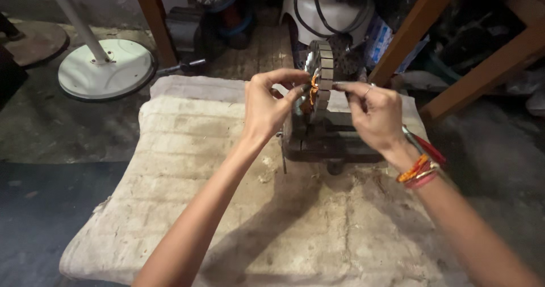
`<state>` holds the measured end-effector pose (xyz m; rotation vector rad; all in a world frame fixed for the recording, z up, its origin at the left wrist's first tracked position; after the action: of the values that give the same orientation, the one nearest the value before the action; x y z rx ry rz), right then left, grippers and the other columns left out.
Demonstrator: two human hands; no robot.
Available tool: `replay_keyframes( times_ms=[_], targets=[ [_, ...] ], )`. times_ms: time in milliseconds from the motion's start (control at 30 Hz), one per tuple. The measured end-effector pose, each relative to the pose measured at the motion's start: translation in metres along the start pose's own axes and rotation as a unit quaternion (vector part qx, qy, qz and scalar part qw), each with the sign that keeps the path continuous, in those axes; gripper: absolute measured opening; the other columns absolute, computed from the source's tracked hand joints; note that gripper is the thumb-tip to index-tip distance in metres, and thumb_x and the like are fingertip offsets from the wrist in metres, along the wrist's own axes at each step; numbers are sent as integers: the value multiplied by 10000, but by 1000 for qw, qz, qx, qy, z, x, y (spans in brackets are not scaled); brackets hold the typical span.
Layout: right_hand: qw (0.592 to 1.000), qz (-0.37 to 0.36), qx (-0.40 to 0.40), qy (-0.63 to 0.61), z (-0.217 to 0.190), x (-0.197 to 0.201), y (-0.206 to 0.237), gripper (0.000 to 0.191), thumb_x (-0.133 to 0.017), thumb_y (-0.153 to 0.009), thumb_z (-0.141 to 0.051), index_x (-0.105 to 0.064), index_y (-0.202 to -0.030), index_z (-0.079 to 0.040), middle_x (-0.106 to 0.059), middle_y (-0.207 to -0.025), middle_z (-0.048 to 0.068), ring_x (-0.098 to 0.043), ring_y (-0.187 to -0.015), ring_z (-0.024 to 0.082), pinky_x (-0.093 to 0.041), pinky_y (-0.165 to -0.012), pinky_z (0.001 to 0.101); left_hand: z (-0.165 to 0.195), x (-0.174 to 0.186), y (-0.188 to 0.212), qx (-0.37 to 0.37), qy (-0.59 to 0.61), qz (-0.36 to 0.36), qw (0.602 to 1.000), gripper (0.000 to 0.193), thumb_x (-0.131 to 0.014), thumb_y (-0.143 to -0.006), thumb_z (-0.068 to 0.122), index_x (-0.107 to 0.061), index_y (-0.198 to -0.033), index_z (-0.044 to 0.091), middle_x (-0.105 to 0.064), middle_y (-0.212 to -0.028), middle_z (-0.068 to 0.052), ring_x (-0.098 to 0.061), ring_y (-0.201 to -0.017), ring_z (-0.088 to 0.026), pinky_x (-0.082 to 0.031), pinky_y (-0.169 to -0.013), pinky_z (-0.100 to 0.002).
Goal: The person works on an electric motor armature held in a bench vise, winding and pressing copper wire around the armature slots by hand. They rotate the armature between passes and adjust the wire turns with both hands, occasionally using a small rod to help seat the windings.
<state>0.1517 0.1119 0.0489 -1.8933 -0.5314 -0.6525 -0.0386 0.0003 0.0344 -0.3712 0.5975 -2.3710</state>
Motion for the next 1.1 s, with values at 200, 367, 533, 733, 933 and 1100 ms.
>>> replay_keyframes(
  times_ms=[200,367,533,733,933,1100],
  targets=[
    [987,-65,-143,-46,-24,11,3,253,-626,-932,-5,-786,-1124,-43,-611,-569,-24,-426,-457,31,-284,-426,260,17,11,19,-164,-69,12,984,281,-724,-872,113,-778,-1148,103,-780,-1125,-85,-711,-1021,-199,-562,-916,-345],
    [968,-115,-213,-72,-57,35,-13,214,-648,-938,-77,-790,-1094,-42,-529,-573,-68,-371,-503,-11,-285,-454,234,35,7,32,-230,-109,11,967,428,-764,-833,175,-693,-1247,95,-654,-1229,-128,-653,-1159,-288,-555,-968,-370],
    [967,-140,-209,-52,-76,36,-31,195,-650,-929,-86,-780,-1061,-28,-564,-564,-76,-419,-494,-14,-331,-444,229,42,-6,31,-239,-130,37,962,482,-818,-799,166,-656,-1246,84,-648,-1217,-113,-649,-1141,-293,-561,-950,-384],
    [972,-156,-177,-21,-86,35,-45,188,-651,-924,-87,-788,-1036,-24,-569,-530,-26,-432,-451,31,-320,-426,247,34,-22,32,-185,-82,93,975,346,-766,-881,66,-658,-1210,74,-699,-1110,-89,-734,-986,-245,-598,-859,-331],
    [975,-207,-72,22,-78,33,-64,180,-669,-896,-40,-787,-1031,-32,-645,-544,-5,-488,-398,58,-317,-377,263,18,-23,32,-132,27,118,984,242,-697,-943,51,-674,-1182,18,-768,-1066,-109,-776,-933,-174,-631,-835,-289],
    [987,-136,65,53,-51,43,-77,147,-719,-941,-31,-792,-1069,-32,-633,-594,-2,-499,-459,59,-335,-433,233,6,-19,20,-65,56,128,988,173,-695,-921,51,-718,-1083,-6,-799,-967,-97,-786,-881,-157,-618,-824,-290]
  ],
)
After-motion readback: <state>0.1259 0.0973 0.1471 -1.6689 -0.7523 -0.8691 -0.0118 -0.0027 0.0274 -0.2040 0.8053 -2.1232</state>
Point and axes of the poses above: each hand's wrist, its own y-axis away from the middle knuckle, its own x-axis out of the back of the hand, z = x × y, the point moved 2 cm from there along -y, towards the middle knuckle
